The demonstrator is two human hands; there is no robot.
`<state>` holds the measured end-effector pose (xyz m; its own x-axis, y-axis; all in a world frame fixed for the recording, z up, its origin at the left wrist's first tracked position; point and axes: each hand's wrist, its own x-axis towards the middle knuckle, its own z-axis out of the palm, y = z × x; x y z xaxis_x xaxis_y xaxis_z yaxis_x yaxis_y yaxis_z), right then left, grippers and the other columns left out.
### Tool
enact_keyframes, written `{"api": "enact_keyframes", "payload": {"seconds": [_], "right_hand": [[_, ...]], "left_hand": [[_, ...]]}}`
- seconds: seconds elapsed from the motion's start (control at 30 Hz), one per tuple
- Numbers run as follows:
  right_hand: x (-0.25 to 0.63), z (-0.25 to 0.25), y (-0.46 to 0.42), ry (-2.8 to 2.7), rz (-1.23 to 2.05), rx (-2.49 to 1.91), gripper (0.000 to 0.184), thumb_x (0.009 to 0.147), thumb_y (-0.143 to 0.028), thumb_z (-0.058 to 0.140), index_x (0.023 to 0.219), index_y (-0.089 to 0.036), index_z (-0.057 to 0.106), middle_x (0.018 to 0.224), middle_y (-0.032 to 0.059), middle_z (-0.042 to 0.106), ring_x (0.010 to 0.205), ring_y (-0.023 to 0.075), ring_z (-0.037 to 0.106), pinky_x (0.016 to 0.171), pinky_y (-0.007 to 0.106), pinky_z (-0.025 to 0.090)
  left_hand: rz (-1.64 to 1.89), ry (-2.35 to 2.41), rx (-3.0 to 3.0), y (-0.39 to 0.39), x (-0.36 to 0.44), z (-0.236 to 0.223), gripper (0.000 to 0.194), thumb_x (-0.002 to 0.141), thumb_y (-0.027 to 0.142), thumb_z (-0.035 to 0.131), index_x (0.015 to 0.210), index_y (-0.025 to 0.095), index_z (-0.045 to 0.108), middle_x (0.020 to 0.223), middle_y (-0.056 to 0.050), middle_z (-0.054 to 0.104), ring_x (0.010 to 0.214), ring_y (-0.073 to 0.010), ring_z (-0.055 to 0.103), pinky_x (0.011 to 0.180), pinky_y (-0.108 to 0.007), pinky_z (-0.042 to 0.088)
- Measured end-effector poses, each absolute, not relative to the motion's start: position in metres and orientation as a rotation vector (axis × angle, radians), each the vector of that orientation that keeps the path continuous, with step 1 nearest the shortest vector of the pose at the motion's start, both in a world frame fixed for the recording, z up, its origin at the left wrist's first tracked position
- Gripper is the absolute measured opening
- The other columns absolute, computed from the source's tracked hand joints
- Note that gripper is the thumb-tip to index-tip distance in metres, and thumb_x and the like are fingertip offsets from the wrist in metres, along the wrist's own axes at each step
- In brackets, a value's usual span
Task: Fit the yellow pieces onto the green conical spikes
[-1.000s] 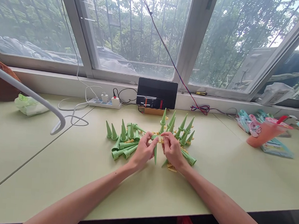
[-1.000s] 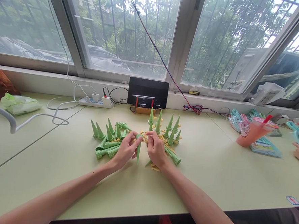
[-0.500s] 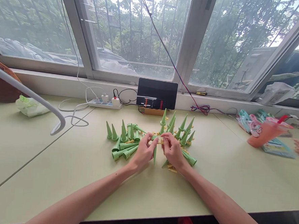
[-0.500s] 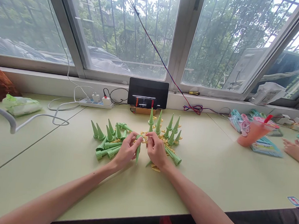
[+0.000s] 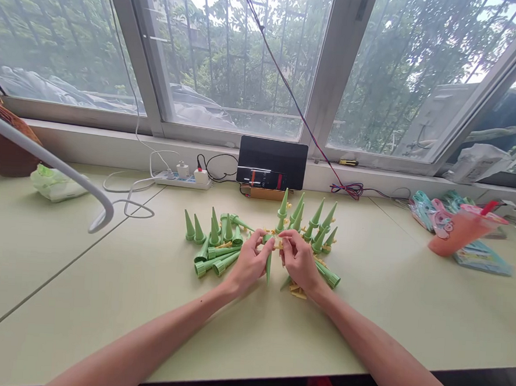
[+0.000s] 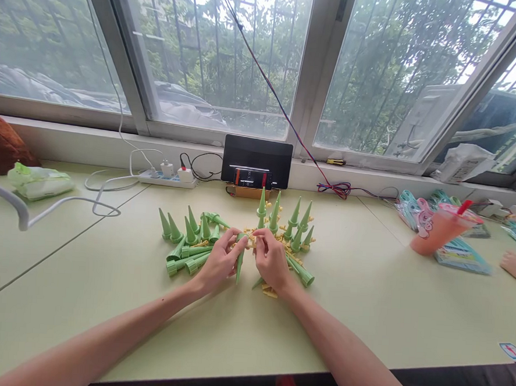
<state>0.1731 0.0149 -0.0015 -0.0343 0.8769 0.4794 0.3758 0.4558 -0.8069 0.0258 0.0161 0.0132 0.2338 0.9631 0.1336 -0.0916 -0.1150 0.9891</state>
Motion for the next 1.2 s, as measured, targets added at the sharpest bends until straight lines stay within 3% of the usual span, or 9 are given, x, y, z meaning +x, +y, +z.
{"api": "enact_keyframes", "payload": {"seconds": [0.23, 0.37, 0.67, 0.8, 1.2], "right_hand": [[0.171, 0.000, 0.016, -1.570, 0.602, -1.150, 0.020, 0.101, -0.035, 0.039, 0.104, -0.021, 0.053, 0.062, -0.0049, 0.051, 0.048, 0.0124, 0.049, 0.051, 0.024, 0.041], [0.171, 0.003, 0.016, -1.564, 0.667, -1.133, 0.021, 0.101, -0.040, 0.042, 0.104, -0.022, 0.052, 0.059, -0.0059, 0.050, 0.044, 0.0122, 0.047, 0.047, 0.024, 0.040], [0.171, 0.000, 0.019, -1.519, 0.769, -1.084, 0.025, 0.099, -0.046, 0.045, 0.101, -0.022, 0.051, 0.057, -0.0074, 0.049, 0.040, 0.0113, 0.046, 0.042, 0.023, 0.039], [0.172, 0.000, 0.020, -1.513, 0.765, -1.081, 0.025, 0.100, -0.045, 0.044, 0.100, -0.021, 0.051, 0.057, -0.0072, 0.049, 0.040, 0.0108, 0.045, 0.041, 0.023, 0.038], [0.171, 0.000, 0.017, -1.564, 0.752, -1.036, 0.018, 0.100, -0.039, 0.046, 0.103, -0.021, 0.051, 0.059, -0.0068, 0.049, 0.042, 0.0111, 0.045, 0.044, 0.024, 0.039]], "left_hand": [[1.157, 0.971, 1.464, 0.021, 0.023, 0.009, 0.033, 0.089, 0.054, 0.058, 0.097, 0.023, 0.049, 0.075, 0.006, 0.055, 0.035, -0.0012, 0.032, 0.032, -0.016, 0.023], [1.187, 0.975, 1.488, 0.022, 0.022, 0.007, 0.034, 0.089, 0.053, 0.059, 0.101, 0.022, 0.052, 0.079, 0.003, 0.058, 0.039, -0.0019, 0.034, 0.036, -0.016, 0.026], [1.243, 0.953, 1.470, 0.024, 0.023, 0.001, 0.035, 0.087, 0.053, 0.062, 0.105, 0.024, 0.058, 0.076, 0.005, 0.051, 0.037, -0.0026, 0.038, 0.036, -0.018, 0.034], [1.231, 0.958, 1.480, 0.022, 0.023, 0.003, 0.034, 0.088, 0.052, 0.060, 0.107, 0.023, 0.060, 0.079, 0.003, 0.056, 0.037, -0.0033, 0.042, 0.036, -0.019, 0.036], [1.137, 1.082, 1.669, 0.017, 0.022, 0.007, 0.036, 0.093, 0.053, 0.053, 0.112, 0.022, 0.051, 0.083, 0.003, 0.047, 0.043, -0.0038, 0.042, 0.040, -0.020, 0.033]]}}
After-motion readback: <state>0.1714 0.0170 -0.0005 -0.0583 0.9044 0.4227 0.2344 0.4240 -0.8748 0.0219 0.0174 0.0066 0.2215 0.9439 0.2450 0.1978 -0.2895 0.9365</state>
